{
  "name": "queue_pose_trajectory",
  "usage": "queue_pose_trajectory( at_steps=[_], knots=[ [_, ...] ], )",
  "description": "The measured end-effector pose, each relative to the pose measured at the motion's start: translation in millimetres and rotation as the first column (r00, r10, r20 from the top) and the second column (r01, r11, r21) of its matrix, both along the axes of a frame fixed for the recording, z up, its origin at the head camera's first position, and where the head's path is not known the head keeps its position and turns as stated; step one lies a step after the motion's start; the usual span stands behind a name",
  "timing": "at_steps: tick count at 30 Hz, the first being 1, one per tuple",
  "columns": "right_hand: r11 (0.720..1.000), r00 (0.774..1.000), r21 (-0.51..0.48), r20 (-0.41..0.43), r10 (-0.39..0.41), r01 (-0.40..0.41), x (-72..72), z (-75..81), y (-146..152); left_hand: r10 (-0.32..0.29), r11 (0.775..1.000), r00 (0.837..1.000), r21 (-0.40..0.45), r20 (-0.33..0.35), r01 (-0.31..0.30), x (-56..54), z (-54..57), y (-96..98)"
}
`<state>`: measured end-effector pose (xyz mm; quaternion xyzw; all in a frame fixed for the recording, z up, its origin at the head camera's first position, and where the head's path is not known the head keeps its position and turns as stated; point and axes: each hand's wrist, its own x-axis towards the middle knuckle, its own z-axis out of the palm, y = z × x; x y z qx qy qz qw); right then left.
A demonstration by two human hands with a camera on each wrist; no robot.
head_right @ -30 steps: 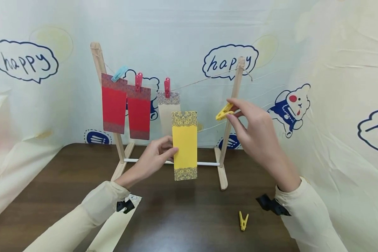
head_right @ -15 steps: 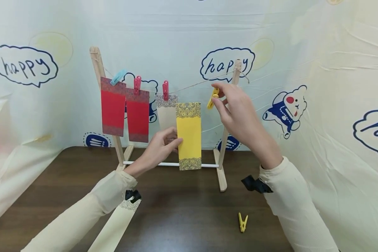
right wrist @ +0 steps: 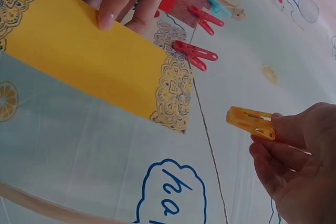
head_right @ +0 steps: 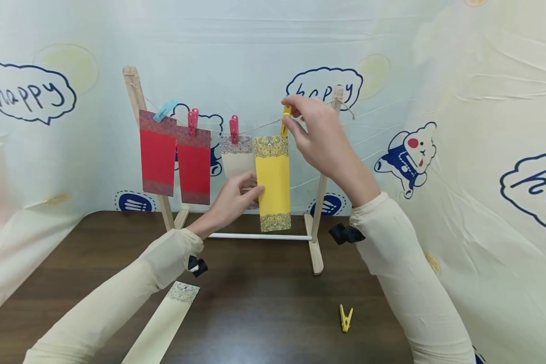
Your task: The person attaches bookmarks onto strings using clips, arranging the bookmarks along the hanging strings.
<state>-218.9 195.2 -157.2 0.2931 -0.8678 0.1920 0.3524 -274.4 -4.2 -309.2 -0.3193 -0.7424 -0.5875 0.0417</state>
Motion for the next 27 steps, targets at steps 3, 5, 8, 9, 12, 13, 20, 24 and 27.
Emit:
queue_pose_trajectory(
  at_steps=[3, 5, 8, 9, 12, 13, 20, 24, 27],
  knots=[
    [1.000, 1.000, 0.005, 0.009, -0.003, 0.003, -9.0, 4.2, -8, 0.024, 1.000, 1.000, -0.012, 0.001, -0.024, -4.7, -1.3, -0.4],
    [1.000, 1.000, 0.003, -0.002, 0.001, -0.001, -15.3, 6.4, -12, 0.036, 0.999, 0.999, -0.013, -0.003, -0.036, -10.6, -5.1, -0.4],
    [1.000, 0.999, -0.008, -0.032, 0.016, -0.016, -23.6, 8.5, -17, 0.049, 0.999, 0.999, -0.016, 0.002, -0.049, -14.6, -5.8, -0.2],
    [1.000, 0.999, -0.012, -0.040, 0.019, -0.020, -25.9, 9.1, -18, 0.053, 0.998, 0.999, -0.015, 0.006, -0.053, -15.8, -5.5, 0.1],
    [1.000, 0.999, -0.021, -0.049, 0.022, -0.023, -31.7, 10.3, -21, 0.058, 0.998, 0.998, -0.012, 0.018, -0.058, -19.3, -4.2, 1.6],
    [1.000, 0.999, -0.022, -0.048, 0.021, -0.022, -33.6, 10.7, -22, 0.058, 0.998, 0.998, -0.013, 0.021, -0.058, -20.5, -3.8, 2.4],
    [0.999, 0.999, -0.012, -0.010, 0.041, -0.041, -49.4, 11.7, -27, 0.037, 0.999, 0.999, 0.005, 0.037, -0.038, -25.4, -2.2, 6.4],
    [0.999, 0.999, -0.002, 0.036, 0.039, -0.039, -57.0, 9.1, -25, 0.035, 0.999, 0.999, 0.008, 0.035, -0.035, -26.1, -2.8, 7.0],
    [1.000, 0.996, -0.003, 0.081, 0.028, -0.028, -59.4, 6.1, -22, 0.013, 1.000, 0.999, 0.025, 0.039, -0.013, -26.1, -2.6, 7.9]
  ],
)
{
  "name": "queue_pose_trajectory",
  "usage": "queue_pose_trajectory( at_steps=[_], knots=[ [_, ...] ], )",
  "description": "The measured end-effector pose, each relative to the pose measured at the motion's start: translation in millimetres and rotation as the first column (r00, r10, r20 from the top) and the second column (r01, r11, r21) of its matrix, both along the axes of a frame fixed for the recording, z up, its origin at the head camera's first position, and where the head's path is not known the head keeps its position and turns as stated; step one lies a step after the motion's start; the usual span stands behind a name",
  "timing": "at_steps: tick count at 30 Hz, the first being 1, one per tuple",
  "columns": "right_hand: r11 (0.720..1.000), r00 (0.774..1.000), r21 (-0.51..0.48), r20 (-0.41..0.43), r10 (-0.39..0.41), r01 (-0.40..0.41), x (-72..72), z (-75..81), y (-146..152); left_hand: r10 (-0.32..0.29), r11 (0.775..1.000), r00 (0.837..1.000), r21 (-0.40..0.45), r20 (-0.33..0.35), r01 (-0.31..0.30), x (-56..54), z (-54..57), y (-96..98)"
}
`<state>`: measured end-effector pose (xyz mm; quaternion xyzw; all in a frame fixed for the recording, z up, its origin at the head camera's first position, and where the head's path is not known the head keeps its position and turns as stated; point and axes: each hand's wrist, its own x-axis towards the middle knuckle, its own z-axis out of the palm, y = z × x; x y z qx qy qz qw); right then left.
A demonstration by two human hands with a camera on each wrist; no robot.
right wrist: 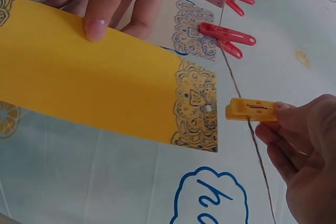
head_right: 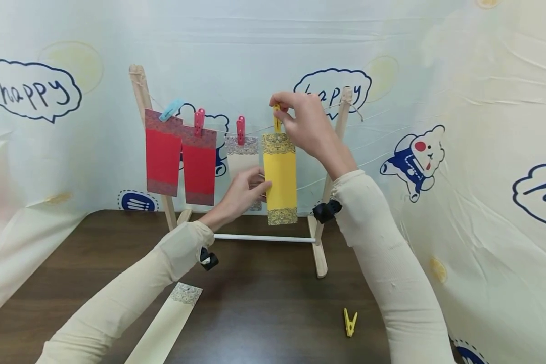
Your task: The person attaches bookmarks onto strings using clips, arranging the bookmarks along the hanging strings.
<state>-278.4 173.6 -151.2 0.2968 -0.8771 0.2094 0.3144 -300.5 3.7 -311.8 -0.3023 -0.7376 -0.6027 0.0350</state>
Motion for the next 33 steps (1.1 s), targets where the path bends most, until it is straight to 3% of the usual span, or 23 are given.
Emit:
queue_pose_trajectory(
  at_steps=[14, 20, 23, 27, 30, 33],
  knots=[
    [0.999, 0.991, 0.030, 0.129, -0.015, 0.011, 1.3, -5.6, 3, -0.024, 0.999, 1.000, 0.030, 0.012, 0.024, 4.9, 4.9, -1.6],
    [0.993, 0.981, 0.111, 0.180, -0.068, 0.048, 3.2, -13.0, 6, -0.018, 0.998, 0.998, -0.059, 0.054, 0.021, 5.9, 1.6, -3.1],
    [0.991, 0.987, 0.120, 0.138, -0.077, 0.061, 5.8, -21.8, 9, -0.011, 0.994, 0.996, -0.107, 0.091, 0.021, 9.2, -1.8, -5.2],
    [0.996, 0.997, 0.051, -0.033, -0.071, 0.072, 14.1, -39.4, 18, -0.013, 0.991, 0.993, -0.130, 0.117, 0.028, 14.8, -7.9, -10.7],
    [0.999, 0.981, -0.009, -0.185, -0.055, 0.054, 21.7, -54.4, 25, -0.001, 0.986, 0.994, -0.164, 0.107, 0.019, 18.2, -13.1, -17.7],
    [0.999, 0.961, -0.038, -0.274, -0.042, 0.033, 27.3, -68.6, 33, 0.014, 0.981, 0.996, -0.192, 0.094, 0.005, 20.2, -17.5, -25.9]
  ],
)
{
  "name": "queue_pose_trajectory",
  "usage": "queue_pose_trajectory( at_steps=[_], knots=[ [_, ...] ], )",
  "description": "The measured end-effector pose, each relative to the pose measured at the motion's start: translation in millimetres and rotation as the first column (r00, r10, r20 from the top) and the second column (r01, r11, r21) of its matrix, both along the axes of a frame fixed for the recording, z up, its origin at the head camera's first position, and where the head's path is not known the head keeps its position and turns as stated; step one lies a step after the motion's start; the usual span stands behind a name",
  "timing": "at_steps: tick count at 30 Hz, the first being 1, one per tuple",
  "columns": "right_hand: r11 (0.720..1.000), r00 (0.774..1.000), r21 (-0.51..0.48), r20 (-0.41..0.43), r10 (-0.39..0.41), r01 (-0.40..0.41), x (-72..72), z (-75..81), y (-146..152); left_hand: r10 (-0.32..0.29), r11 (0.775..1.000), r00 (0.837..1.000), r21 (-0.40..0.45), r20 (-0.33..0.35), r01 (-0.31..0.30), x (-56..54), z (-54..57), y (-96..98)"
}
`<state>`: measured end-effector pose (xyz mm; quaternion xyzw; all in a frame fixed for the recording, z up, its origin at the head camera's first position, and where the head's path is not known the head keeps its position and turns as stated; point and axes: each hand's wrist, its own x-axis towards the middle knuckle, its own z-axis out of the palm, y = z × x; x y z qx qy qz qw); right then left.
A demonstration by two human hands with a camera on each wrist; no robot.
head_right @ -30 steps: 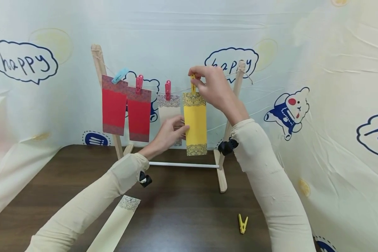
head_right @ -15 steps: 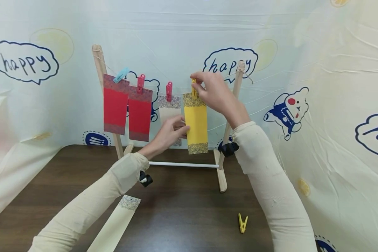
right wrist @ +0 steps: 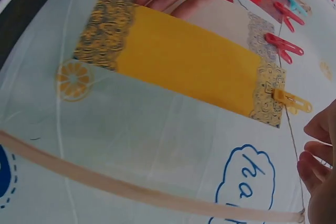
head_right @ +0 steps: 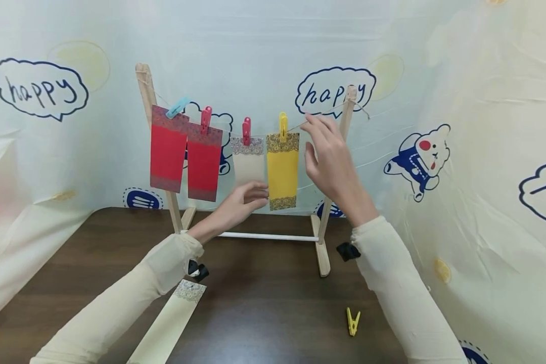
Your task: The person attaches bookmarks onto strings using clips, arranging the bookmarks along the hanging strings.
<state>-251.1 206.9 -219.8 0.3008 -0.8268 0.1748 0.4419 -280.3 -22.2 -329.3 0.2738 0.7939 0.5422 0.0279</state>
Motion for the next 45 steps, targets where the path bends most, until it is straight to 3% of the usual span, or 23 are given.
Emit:
queue_pose_trajectory(
  at_steps=[4, 19, 37, 45],
  knots=[
    [1.000, 1.000, -0.014, -0.016, 0.005, -0.005, 6.9, -16.0, 12, 0.013, 1.000, 1.000, -0.013, -0.013, -0.013, 2.9, -4.5, -9.8],
    [0.997, 0.996, -0.062, 0.081, -0.039, 0.044, 36.8, -62.2, 46, 0.056, 0.998, 0.997, -0.007, -0.061, -0.056, 17.0, -11.1, -31.7],
    [0.976, 0.968, -0.164, 0.230, -0.102, 0.142, 72.4, -125.2, 57, 0.120, 0.989, 0.987, -0.077, -0.111, -0.129, 56.1, -28.3, -66.1],
    [0.972, 0.961, -0.156, 0.243, -0.135, 0.176, 87.9, -143.6, 68, 0.142, 0.980, 0.976, -0.116, -0.166, -0.162, 74.3, -40.6, -79.7]
  ],
)
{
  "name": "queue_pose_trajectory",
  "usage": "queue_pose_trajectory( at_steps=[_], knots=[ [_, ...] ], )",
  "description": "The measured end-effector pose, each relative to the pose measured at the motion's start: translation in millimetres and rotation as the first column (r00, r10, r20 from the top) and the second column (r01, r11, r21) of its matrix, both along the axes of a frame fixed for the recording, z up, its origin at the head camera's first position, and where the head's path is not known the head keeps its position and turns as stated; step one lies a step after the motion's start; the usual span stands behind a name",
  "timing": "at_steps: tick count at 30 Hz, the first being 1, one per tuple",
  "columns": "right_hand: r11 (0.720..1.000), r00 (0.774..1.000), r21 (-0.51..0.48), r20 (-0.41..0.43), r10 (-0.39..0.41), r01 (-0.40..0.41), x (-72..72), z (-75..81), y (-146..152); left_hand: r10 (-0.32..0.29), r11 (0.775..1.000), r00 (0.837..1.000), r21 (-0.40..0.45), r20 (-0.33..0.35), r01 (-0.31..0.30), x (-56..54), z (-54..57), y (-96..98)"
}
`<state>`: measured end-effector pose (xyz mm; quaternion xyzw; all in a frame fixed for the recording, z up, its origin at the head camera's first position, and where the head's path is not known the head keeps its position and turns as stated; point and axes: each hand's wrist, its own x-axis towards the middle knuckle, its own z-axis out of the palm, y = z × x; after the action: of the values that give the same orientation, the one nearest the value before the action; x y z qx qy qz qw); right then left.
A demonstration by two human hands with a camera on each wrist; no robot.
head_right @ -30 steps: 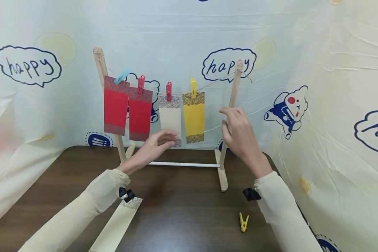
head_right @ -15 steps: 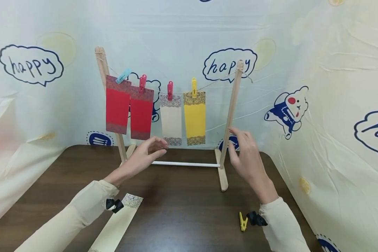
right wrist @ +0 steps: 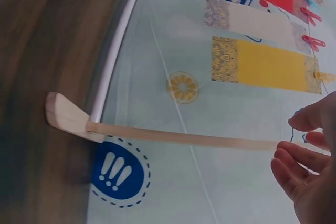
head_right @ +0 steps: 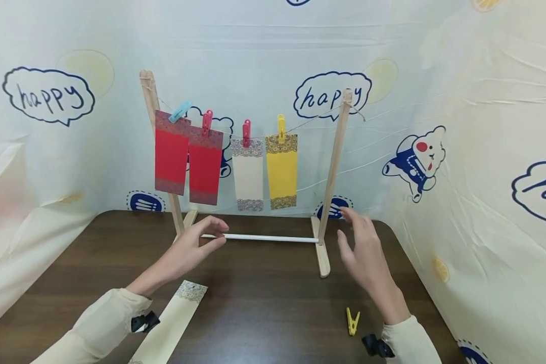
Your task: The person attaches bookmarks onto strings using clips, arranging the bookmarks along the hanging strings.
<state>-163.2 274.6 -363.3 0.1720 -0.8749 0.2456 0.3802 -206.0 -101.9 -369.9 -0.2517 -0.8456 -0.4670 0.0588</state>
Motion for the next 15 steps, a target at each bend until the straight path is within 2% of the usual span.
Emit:
queue_pose_trajectory(
  at_steps=[9, 15],
  knots=[
    [0.996, 0.993, -0.020, 0.079, -0.082, 0.084, 22.5, -28.8, 11, 0.040, 0.996, 0.999, -0.072, -0.037, -0.043, 22.1, -14.2, -18.8],
    [0.996, 0.991, -0.040, 0.106, -0.081, 0.086, 33.2, -51.6, 17, 0.067, 0.994, 0.997, -0.088, -0.026, -0.069, 34.2, -26.4, -32.3]
  ],
)
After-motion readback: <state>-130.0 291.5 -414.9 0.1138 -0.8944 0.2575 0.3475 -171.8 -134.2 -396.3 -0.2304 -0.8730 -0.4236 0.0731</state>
